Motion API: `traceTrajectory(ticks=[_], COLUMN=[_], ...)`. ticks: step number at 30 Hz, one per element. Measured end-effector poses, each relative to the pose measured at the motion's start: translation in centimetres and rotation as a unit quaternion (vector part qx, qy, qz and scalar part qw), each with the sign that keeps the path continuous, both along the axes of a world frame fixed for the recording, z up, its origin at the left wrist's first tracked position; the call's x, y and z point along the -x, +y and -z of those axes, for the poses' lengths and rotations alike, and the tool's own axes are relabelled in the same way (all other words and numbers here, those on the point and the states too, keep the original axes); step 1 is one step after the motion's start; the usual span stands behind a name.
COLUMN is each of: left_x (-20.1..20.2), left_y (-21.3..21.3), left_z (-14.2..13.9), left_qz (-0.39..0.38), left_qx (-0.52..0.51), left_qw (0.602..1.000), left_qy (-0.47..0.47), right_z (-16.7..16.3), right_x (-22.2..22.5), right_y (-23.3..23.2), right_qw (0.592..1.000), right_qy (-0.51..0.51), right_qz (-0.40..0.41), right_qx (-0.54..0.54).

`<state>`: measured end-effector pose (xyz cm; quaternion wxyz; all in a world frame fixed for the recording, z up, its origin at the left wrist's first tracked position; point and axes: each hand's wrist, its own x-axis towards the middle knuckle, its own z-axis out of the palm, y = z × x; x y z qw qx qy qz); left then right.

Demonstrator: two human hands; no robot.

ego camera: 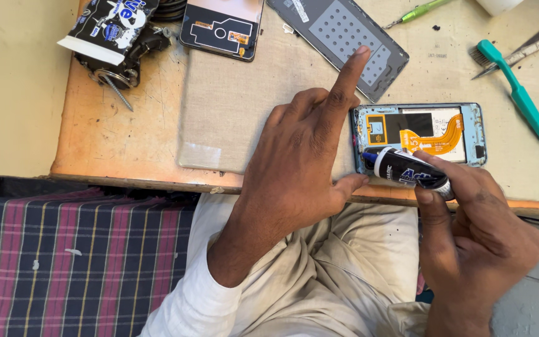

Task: The person reassembles a disassembled smartphone by placing the back cover onto the chassis, applying adhesive around the edges, and wiping the exterior with a cloth. The person uses a screwdriver to adjust internal components and applies glue from a tube before closing the device.

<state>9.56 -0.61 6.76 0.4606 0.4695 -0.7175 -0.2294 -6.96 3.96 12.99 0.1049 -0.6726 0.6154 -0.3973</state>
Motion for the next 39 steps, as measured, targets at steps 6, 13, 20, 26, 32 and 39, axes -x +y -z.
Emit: traceTrajectory(ticks=[6, 13, 20, 26, 32, 39], left_x=[0.1, 0.3, 0.5, 0.6, 0.6, 0.6], left_y=[-0.2, -0.3, -0.3, -0.3, -0.4, -0.4], left_z=[0.3, 0.5, 0.7, 0.6, 0.4, 0.3], left_qz=[-0.006, 0.0, -0.009, -0.004, -0.006, 0.001], left_qx=[0.009, -0.001, 0.01, 0.004, -0.002, -0.003], left_qw=[1.0, 1.0, 0.999, 1.0, 0.999, 0.999], left_qy=[-0.015, -0.016, -0.03, -0.03, -0.041, -0.049], right_z=[0.4, 0.9, 1.3, 1.6, 2.3, 3.1], right_x=[0.7, 1.4, 2.3, 3.0, 4.0, 5.8], right_y=[0.4, 0.8, 1.0, 1.0, 1.4, 1.6], right_qw=[1.0, 0.999, 0.999, 0.999, 0.998, 0.996], right_qy=[-0.017, -0.04, -0.025, -0.023, -0.064, -0.09], right_qz=[-0.013, -0.025, -0.031, -0.016, -0.018, -0.025], right_qx=[-0.009, -0.013, -0.015, -0.025, -0.024, -0.015])
